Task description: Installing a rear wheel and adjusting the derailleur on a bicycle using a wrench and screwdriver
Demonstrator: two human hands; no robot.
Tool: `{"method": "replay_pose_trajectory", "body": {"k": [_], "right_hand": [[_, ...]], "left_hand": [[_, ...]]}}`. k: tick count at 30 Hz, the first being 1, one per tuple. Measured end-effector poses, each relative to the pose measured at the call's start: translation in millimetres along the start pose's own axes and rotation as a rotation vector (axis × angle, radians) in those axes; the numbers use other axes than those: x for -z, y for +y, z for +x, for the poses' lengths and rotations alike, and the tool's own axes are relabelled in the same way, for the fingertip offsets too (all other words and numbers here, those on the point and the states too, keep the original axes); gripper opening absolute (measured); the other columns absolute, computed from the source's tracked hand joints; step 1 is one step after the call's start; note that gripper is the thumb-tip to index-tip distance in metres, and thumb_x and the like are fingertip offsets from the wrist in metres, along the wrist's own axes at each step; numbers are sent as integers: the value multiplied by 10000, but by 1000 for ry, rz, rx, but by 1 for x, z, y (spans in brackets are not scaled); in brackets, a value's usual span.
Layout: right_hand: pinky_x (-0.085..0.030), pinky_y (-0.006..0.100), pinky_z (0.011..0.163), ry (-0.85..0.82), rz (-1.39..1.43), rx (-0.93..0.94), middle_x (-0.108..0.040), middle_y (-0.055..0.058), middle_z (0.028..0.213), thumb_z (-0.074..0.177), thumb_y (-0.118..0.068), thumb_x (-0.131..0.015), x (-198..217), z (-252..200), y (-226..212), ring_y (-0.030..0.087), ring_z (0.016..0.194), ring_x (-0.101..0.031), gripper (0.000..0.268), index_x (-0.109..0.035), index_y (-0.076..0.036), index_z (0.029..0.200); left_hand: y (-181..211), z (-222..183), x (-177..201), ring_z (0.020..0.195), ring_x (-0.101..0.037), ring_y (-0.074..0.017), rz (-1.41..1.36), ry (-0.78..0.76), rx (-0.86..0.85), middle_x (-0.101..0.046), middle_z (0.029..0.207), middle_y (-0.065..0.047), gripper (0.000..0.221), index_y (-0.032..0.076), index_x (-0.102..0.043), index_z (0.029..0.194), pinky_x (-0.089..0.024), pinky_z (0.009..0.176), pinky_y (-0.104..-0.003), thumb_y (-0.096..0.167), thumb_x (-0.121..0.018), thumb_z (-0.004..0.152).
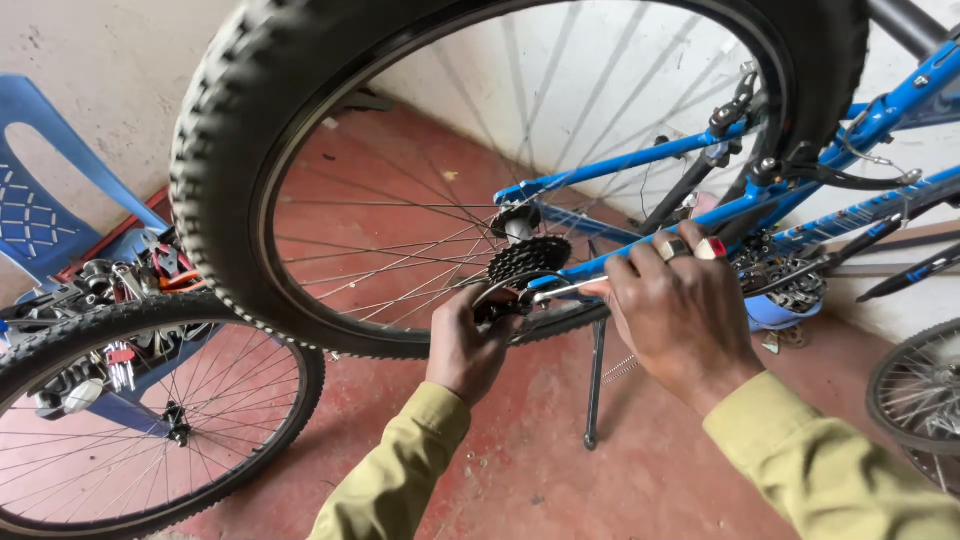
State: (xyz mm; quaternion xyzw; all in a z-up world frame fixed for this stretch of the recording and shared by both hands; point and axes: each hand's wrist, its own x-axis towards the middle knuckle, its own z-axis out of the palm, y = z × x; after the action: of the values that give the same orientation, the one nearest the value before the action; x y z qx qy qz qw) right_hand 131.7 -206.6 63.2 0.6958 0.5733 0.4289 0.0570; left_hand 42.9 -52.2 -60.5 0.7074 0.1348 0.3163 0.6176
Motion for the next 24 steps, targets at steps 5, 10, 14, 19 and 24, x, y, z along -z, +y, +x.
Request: {"method": "replay_pose_trajectory", "body": {"k": [5,10,14,19,24], "right_hand": [[-484,480,720,-314,2,-19,-565,106,532,787,-304,-623,4,14,2,298,557,-610,266,-610,-68,667],[-491,472,706,-742,38,-13,-660,103,610,885,-458,-442,2,24,13,300,643,-680,441,-649,-118,696],[-500,485,630,-730,69,-23,-633,103,555,849,-488,-488,-10,16,14,322,597,-668,457,-640,-110,642],[-483,436,493,-316,-89,100,-546,52,463,772,-490,-629,-27,-3,12,236,420,-591,409,-608,-114,614],[-420,378,413,-97,-174,244,-446,52,441,858,-476,-549,-36,-4,19,212,349,-478,462,-530,-123,561]], "left_hand": [[10,4,7,740,-677,-313,128,-45,-33,-672,734,-145,199,66,-685,851,-545,637,-383,65,-747,662],[-8,3,3,732,-641,-189,-237,-95,162,-675,768,-123,232,37,-687,900,-553,673,-300,45,-716,670],[-25,8,-5,745,-635,-181,-332,-115,178,-663,775,-131,268,8,-672,901,-542,678,-288,38,-721,640],[-32,9,-12,692,-596,-146,-369,-71,244,-640,741,-91,386,12,-657,860,-508,641,-238,86,-871,547],[-39,7,-30,664,-662,-239,-775,142,389,-658,742,-202,365,-104,-591,806,-605,583,-319,-165,-796,510]]}}
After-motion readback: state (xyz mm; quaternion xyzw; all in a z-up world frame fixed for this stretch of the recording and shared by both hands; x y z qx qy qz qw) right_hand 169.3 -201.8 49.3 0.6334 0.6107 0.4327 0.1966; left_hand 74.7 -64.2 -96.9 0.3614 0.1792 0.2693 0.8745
